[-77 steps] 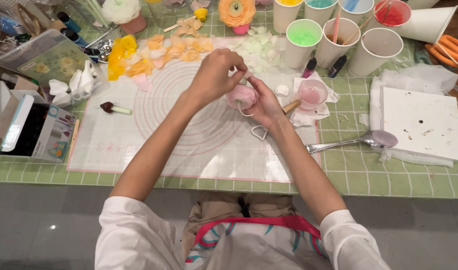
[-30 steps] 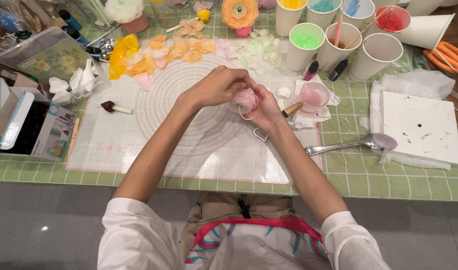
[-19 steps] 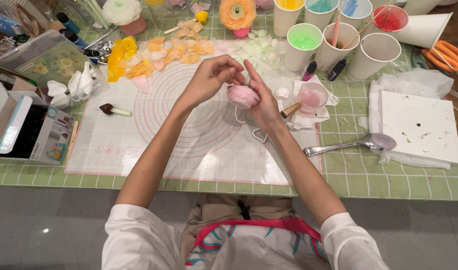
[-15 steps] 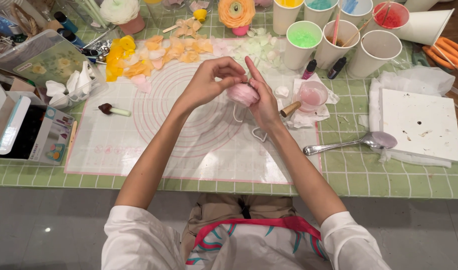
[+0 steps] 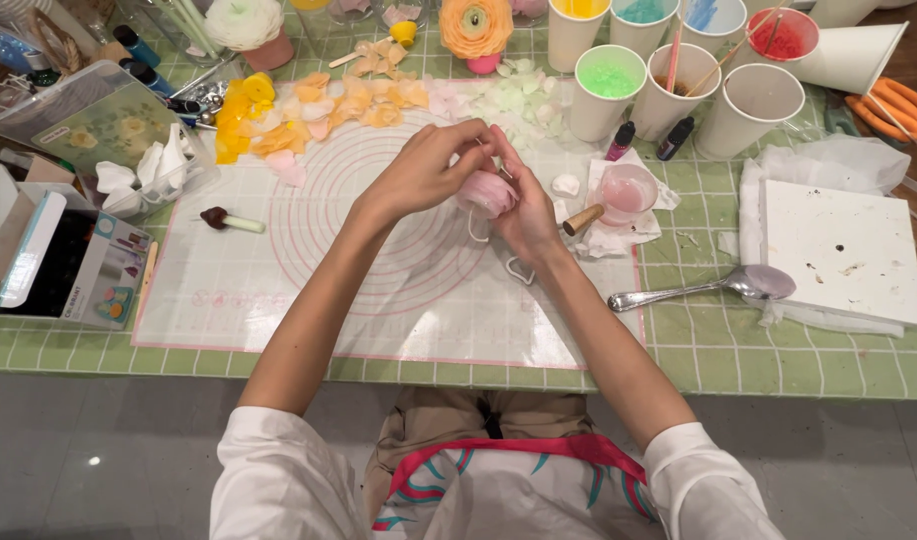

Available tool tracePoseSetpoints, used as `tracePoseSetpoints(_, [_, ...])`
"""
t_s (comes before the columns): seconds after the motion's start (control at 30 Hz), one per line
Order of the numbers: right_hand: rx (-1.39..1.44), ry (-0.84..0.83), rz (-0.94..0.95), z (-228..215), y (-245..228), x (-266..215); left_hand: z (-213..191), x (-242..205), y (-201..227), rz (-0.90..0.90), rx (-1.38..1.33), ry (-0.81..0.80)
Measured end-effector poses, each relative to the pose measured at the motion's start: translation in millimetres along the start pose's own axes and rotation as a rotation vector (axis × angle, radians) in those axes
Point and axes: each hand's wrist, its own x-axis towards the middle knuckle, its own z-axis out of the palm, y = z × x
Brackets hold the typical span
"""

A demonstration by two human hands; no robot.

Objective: Assembling a flower-shaped wax candle by adding petals and center details.

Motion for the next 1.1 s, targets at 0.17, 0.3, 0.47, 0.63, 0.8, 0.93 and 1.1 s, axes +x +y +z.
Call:
tracePoseSetpoints(0.17, [-0.034, -0.012, -0.037, -43, 25, 13, 7, 7, -3, 0.087, 0.259, -0.031])
tracePoseSetpoints(0.3, [-0.244, -0.026, -0.128, -14, 10, 3, 2, 11, -1, -0.019, -0.100, 0.012])
tracePoseSetpoints(0.47, [-0.310, -0.040, -0.148, -12, 14, 0, 5, 19, -3, -0.058, -0.098, -0.026])
tracePoseSetpoints(0.63, [-0.243, -0.047, -0.147, -28, 21, 2, 16, 14, -2, 0.170, 0.255, -0.034])
tracePoseSetpoints(0.8, [-0.309, -0.075, -0.116, 0, 4, -6, 11, 8, 11, 0.313, 0.412, -0.063])
tracePoseSetpoints(0.93, [-0.282, -0.060, -0.109, 2, 3, -7, 1, 1, 11, 0.376, 0.581, -0.033])
tracePoseSetpoints(1.1, [-0.216, -0.055, -0.083, -17, 10, 0, -3, -4, -4, 0.241, 0.306, 0.026])
